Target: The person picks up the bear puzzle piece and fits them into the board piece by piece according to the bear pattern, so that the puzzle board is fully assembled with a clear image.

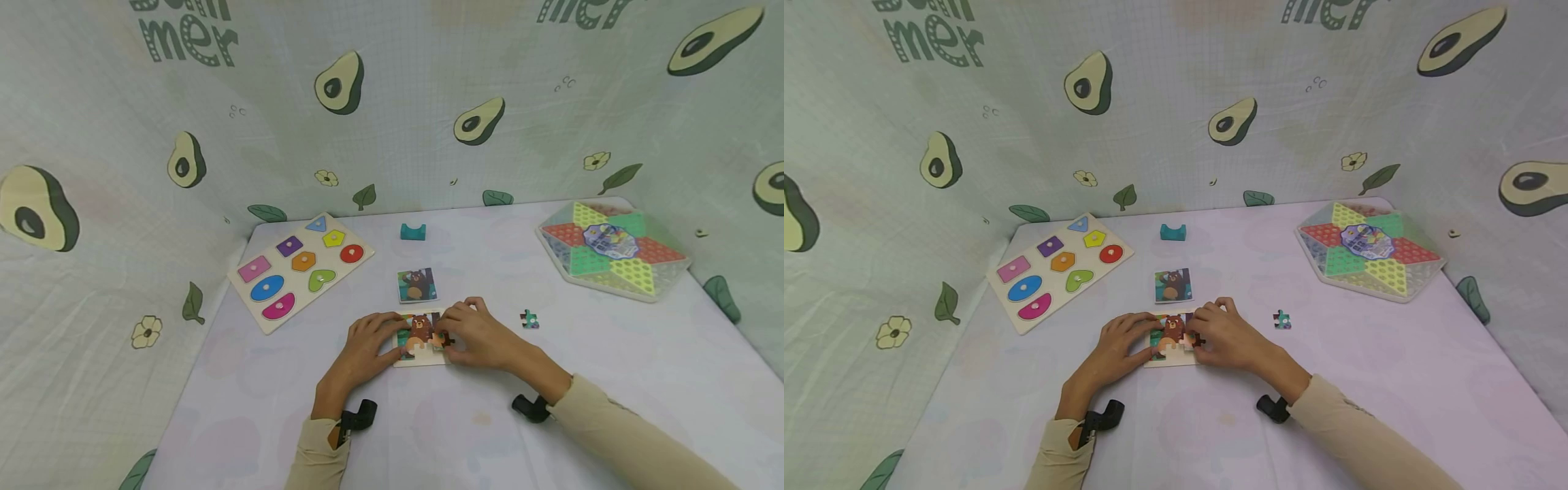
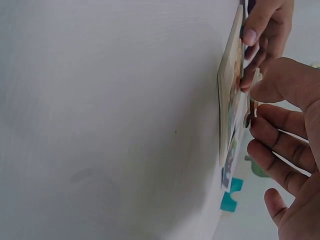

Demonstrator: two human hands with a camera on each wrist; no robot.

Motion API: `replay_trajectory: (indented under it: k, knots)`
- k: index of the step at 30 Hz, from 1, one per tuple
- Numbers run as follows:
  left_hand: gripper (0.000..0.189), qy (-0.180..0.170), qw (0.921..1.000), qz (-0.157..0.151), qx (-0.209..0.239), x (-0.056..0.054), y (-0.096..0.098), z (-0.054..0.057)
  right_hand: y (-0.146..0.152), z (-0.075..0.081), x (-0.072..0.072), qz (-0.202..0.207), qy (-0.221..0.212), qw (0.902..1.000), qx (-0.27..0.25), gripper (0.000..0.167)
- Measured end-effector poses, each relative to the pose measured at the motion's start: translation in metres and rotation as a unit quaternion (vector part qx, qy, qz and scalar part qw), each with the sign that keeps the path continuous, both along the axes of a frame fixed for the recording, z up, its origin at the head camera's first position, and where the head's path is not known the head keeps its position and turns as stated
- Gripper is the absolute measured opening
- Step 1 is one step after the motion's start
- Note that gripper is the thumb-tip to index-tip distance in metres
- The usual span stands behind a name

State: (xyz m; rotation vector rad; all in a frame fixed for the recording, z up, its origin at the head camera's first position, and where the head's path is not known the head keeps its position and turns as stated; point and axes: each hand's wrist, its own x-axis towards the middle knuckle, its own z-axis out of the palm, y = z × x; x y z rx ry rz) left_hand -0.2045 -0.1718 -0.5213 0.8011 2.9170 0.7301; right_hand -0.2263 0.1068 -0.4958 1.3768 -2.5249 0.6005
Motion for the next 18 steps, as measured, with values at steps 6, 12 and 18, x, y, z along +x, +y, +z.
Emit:
replay_trajectory:
  k: [6, 12, 18]
  knots:
    - [0.048, -0.005, 1.0000, 0.001, 0.002, 0.001, -0.001, 0.002, -0.007, 0.000, 0.001, 0.009, 0.002, 1.0000, 0.002, 0.026]
    - [0.048, -0.006, 1.0000, 0.000, 0.002, 0.001, -0.002, 0.002, -0.014, 0.000, 0.001, 0.009, 0.006, 0.9999, 0.011, 0.029]
    - [0.047, -0.003, 1.0000, -0.003, 0.003, 0.002, -0.001, 0.002, -0.020, -0.001, 0.002, 0.012, -0.001, 0.9999, 0.006, 0.028]
